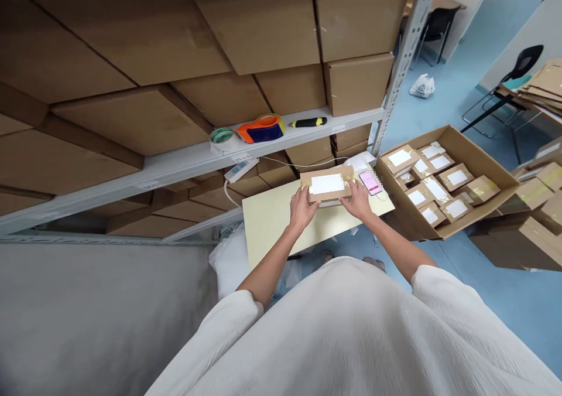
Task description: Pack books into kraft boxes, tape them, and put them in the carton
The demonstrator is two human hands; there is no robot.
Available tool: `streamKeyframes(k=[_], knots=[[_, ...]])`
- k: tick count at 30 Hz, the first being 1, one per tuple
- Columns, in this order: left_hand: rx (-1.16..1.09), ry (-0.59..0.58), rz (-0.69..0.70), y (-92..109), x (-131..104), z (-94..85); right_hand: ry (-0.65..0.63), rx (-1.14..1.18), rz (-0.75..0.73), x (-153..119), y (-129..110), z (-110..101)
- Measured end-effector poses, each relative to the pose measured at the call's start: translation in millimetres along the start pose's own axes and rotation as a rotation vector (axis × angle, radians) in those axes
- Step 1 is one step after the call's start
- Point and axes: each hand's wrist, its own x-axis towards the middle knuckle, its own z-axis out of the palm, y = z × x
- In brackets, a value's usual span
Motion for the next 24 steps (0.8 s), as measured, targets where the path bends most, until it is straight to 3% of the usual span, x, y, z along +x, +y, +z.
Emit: streamKeyframes(k=[14, 19, 24], knots=[[-0.163, -0.043, 0.269, 210, -6, 114.2, 0.206, -0.021, 0.142, -87, 173, -159], [-0.210, -0.108, 0.368, 271, 2, 149.7, 0.293, -0.008, 0.228, -112, 222, -197], [-0.239, -0.189, 0.441, 315, 24, 176.9, 0.357, 0.012, 0.332, -125, 256, -219]])
